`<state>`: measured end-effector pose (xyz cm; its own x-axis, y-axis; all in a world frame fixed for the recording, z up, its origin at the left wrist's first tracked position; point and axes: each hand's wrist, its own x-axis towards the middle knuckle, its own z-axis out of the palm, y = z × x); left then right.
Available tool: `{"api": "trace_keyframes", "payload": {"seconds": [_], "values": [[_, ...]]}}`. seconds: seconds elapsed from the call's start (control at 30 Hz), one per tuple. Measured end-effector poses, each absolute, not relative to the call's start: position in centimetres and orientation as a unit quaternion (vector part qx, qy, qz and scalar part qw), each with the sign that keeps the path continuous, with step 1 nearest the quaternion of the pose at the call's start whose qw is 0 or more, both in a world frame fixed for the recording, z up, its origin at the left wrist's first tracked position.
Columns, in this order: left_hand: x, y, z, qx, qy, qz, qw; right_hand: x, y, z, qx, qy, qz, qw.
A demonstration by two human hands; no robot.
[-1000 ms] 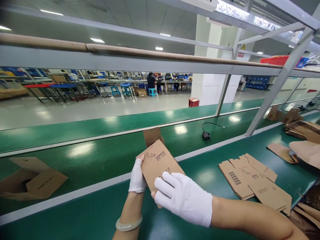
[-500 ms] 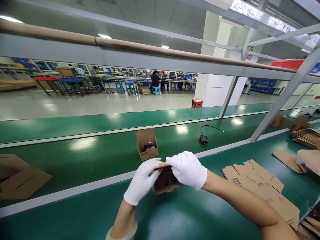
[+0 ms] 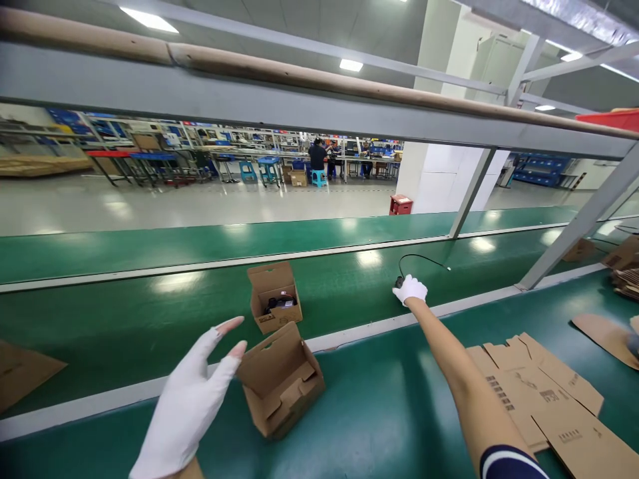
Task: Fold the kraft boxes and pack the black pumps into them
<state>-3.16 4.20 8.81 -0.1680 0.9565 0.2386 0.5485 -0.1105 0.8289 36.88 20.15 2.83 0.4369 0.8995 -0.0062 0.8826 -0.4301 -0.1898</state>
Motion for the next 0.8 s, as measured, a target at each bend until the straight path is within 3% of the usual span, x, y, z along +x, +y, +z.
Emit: {"api": "trace_keyframes", "payload": {"seconds": [0.13,0.3,0.5,0.67,0.8], "values": [[0.3,2.2,9.9,0.584,0.528,0.542,0.294,36.4,20.4,0.4,-0.854,-0.507,0.077,0.088],[7.5,1.9,8.3,0.636,0.358,0.485,0.481,35.8,19.4,0.8,-0.826,-0.526,0.16,0.127],[15.5,3.2,3.6,0.392,0.342,0.489,0.7,33.3,12.5,4.4,-0.721,-0.609,0.244,0.223],[18.2,2.4,4.5,0.25,0.232,0.569,0.749,30.6,2.3,9.4,-0.592,-0.729,0.212,0.27],[17.6,-0.4,7.0,0.245,0.209,0.584,0.745,32.0,0.2,11.3,-0.518,-0.712,0.355,0.314]]}}
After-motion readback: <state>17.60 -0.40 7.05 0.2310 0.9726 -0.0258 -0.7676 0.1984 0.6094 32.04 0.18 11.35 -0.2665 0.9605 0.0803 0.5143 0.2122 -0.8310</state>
